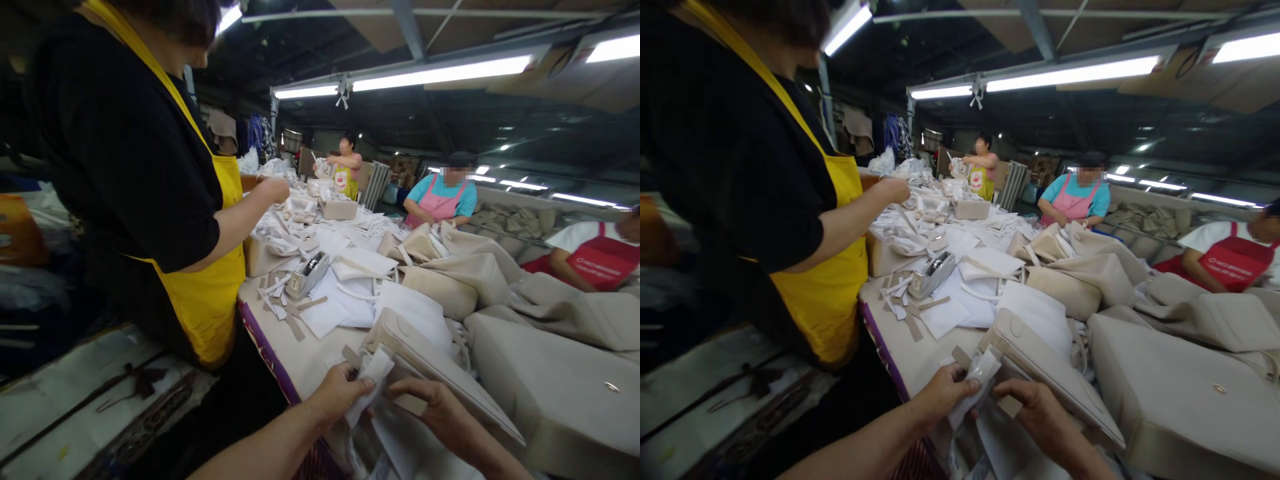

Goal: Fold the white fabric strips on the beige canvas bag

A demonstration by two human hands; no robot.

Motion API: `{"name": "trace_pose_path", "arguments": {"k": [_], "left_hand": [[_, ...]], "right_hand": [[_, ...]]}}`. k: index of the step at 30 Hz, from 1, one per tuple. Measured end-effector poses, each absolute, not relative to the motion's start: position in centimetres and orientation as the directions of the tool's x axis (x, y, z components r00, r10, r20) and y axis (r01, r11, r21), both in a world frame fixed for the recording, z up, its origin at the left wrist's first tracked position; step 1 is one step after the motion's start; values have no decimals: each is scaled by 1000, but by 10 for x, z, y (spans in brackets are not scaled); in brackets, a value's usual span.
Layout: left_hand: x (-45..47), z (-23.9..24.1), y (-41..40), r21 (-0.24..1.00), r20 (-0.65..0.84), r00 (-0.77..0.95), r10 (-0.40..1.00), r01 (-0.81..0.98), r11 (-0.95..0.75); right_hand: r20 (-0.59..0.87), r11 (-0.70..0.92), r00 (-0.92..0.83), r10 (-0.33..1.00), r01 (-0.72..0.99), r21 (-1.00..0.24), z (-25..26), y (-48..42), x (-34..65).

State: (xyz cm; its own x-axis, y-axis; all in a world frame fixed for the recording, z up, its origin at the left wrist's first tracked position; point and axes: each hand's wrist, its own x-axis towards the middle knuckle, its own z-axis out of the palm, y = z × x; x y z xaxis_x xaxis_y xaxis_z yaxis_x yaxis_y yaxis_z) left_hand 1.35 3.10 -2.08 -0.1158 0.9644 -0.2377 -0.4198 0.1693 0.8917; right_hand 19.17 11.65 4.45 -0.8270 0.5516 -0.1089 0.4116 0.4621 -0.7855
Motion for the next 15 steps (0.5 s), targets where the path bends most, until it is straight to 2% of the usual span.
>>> {"name": "trace_pose_path", "arguments": {"k": [2, 3, 5, 7, 9, 13, 15], "left_hand": [[15, -20, 33, 890, -237, -136, 962, -428, 159], [16, -19, 35, 891, -230, -146, 962, -429, 148], [18, -19, 38, 899, -207, -152, 966, -418, 127], [21, -19, 42, 919, -192, -157, 969, -375, 122], [23, -21, 45, 942, -186, -171, 968, -313, 125], [23, -23, 46, 958, -145, -151, 978, -269, 101], [21, -23, 44, 954, -111, -127, 986, -290, 70]], "right_hand": [[43, 767, -879, 474, 388, -511, 49, 110, 184], [88, 861, -907, 411, 354, -366, 53, 107, 179], [133, 959, -953, 271, 255, -125, 60, 101, 170], [133, 982, -973, 186, 188, 6, 65, 101, 159], [104, 977, -973, 208, 212, 31, 67, 107, 146], [-57, 904, -910, 410, 414, -104, 69, 128, 122], [-143, 867, -877, 459, 477, -145, 70, 136, 113]]}}
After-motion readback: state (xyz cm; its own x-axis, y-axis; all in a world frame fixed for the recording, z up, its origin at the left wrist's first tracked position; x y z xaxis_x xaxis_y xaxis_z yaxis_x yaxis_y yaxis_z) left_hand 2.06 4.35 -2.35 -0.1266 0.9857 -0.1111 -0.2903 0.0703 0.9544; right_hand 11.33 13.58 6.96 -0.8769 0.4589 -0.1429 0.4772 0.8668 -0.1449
